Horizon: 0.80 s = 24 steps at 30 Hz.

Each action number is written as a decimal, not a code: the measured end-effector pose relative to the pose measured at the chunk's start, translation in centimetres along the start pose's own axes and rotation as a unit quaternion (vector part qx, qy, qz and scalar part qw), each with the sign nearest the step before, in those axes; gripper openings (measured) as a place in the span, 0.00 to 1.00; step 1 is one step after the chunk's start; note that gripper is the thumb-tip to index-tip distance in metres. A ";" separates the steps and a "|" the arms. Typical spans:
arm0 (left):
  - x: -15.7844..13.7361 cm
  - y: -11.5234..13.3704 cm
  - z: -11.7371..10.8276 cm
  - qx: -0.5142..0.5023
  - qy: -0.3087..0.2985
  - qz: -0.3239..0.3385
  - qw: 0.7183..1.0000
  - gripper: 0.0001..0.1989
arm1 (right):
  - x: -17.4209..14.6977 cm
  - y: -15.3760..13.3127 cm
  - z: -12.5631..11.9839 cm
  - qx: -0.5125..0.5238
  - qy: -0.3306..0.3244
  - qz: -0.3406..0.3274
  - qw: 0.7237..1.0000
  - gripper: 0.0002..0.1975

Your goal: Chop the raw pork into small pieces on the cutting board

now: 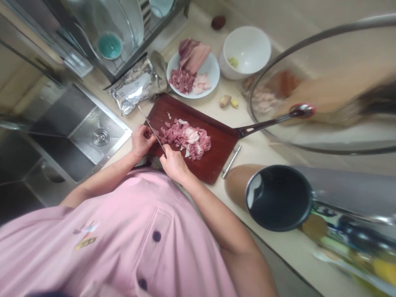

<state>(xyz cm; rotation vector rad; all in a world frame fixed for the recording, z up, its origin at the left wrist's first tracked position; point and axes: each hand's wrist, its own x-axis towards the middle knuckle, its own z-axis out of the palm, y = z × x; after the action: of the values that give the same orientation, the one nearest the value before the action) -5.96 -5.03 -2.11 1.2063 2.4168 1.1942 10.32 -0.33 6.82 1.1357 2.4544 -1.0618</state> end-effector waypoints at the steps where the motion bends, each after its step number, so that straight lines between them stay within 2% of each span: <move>1: 0.0 0.0 0.0 0.001 0.000 0.000 1.000 0.07 | 0.0 0.1 0.1 -0.003 -0.004 0.000 1.000 0.21; 6: -0.3 0.1 0.0 0.006 0.000 0.010 1.000 0.08 | -0.2 0.3 0.0 -0.022 -0.031 0.022 0.999 0.22; 11: -0.2 -0.1 0.0 0.008 -0.004 0.009 1.000 0.09 | 2.1 -0.6 0.5 -0.027 0.012 -0.012 0.999 0.22; 14: -0.1 -0.2 0.2 0.006 0.001 0.009 1.000 0.08 | 1.1 0.2 0.6 -0.003 -0.005 -0.014 1.000 0.21; 17: -0.1 -0.3 0.2 0.003 -0.002 0.018 1.000 0.08 | -0.2 1.4 0.7 -0.004 -0.012 0.018 1.000 0.22; 21: -0.2 -0.5 -0.5 -0.021 -0.014 0.015 1.000 0.07 | 0.6 2.0 0.1 0.035 0.019 -0.014 0.999 0.20; 24: -0.3 -0.7 -0.9 -0.021 0.000 0.009 1.000 0.05 | 0.8 1.9 -0.6 0.055 0.064 -0.009 0.996 0.21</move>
<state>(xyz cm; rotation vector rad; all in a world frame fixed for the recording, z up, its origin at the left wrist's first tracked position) -6.62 -5.97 -2.13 1.2171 2.3731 1.2449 11.27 1.37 5.92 1.2537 2.5356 -1.1761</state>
